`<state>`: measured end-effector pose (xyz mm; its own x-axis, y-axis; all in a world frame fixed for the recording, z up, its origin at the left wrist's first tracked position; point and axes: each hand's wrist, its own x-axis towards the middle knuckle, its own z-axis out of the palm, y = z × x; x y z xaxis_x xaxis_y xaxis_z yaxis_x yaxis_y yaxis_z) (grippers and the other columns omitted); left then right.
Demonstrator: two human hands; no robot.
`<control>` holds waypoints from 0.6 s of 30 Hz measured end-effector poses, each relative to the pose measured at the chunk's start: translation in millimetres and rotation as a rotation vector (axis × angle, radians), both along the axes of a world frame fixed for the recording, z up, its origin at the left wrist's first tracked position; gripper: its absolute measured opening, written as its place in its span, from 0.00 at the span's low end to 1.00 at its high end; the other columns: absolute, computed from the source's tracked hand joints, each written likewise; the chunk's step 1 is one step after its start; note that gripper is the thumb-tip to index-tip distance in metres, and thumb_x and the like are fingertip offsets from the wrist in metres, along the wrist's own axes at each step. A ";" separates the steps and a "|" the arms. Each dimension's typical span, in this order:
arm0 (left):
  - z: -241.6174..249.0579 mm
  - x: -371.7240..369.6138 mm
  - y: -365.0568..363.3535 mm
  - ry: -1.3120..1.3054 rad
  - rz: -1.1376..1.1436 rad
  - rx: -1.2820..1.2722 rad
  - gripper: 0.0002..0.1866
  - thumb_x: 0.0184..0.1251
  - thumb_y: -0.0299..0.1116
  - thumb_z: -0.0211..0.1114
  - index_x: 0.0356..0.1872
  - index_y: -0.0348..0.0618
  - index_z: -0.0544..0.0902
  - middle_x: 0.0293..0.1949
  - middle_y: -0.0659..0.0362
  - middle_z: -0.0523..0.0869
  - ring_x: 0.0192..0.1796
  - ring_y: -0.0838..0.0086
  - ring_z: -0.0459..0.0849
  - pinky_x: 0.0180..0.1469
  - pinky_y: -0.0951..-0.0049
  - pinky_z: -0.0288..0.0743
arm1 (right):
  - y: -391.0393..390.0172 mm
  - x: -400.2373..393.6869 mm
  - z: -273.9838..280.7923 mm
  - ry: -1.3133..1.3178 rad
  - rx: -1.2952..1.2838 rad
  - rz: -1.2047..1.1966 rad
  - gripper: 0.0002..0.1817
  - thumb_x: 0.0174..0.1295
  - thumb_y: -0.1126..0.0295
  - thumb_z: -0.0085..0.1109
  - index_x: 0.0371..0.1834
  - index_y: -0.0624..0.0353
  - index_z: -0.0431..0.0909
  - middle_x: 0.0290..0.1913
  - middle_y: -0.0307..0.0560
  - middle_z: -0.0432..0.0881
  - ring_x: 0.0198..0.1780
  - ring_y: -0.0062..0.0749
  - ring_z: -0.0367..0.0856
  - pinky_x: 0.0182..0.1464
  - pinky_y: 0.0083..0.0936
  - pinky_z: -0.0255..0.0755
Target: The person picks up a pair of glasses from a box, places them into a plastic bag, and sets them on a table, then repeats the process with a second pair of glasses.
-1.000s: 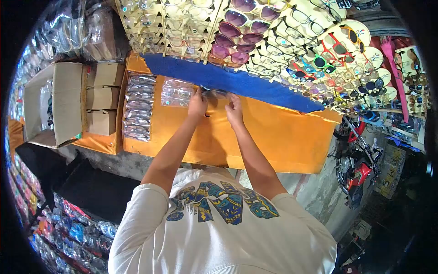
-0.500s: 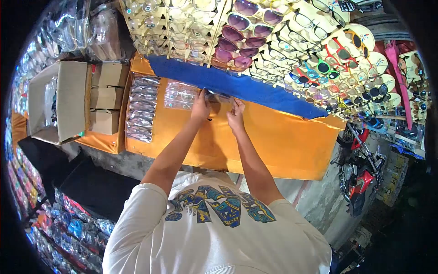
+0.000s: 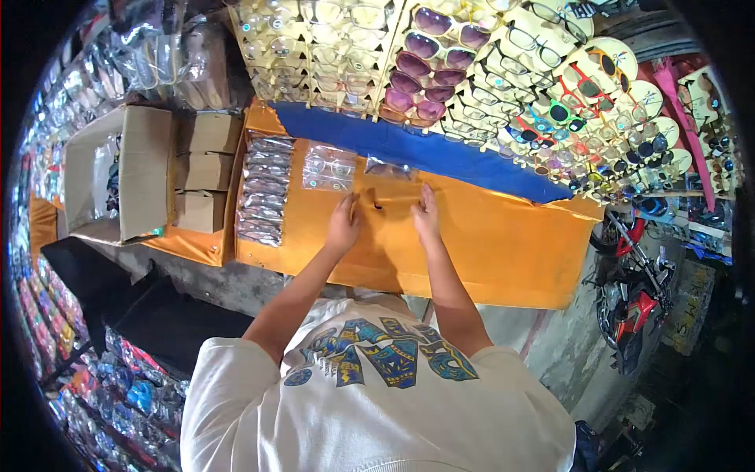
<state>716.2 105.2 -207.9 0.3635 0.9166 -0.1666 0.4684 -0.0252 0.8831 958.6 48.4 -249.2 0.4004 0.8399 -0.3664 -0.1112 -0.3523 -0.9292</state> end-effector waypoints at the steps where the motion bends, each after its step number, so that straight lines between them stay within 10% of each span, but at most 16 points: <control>1: 5.9 -14.3 -6.2 -0.007 0.006 0.014 0.25 0.69 0.20 0.58 0.68 0.35 0.75 0.66 0.42 0.80 0.70 0.45 0.76 0.73 0.55 0.71 | -5.8 -1.4 -2.9 -0.007 0.012 -0.017 0.45 0.63 0.88 0.47 0.87 0.58 0.49 0.88 0.55 0.50 0.88 0.43 0.48 0.85 0.36 0.44; 11: 39.0 -188.2 -49.1 -0.005 0.275 0.040 0.14 0.70 0.21 0.63 0.55 0.37 0.84 0.49 0.49 0.86 0.49 0.59 0.85 0.50 0.65 0.79 | -28.6 -60.0 68.1 -0.140 -0.018 -0.070 0.33 0.66 0.84 0.53 0.77 0.68 0.64 0.77 0.59 0.70 0.80 0.45 0.66 0.80 0.36 0.60; 18: 111.0 -333.0 -58.3 -0.130 0.541 0.118 0.12 0.77 0.25 0.62 0.57 0.37 0.84 0.52 0.53 0.87 0.55 0.66 0.87 0.56 0.66 0.83 | 6.4 -186.3 124.9 -0.199 0.109 0.037 0.23 0.71 0.81 0.54 0.69 0.62 0.74 0.65 0.53 0.82 0.65 0.36 0.81 0.68 0.31 0.74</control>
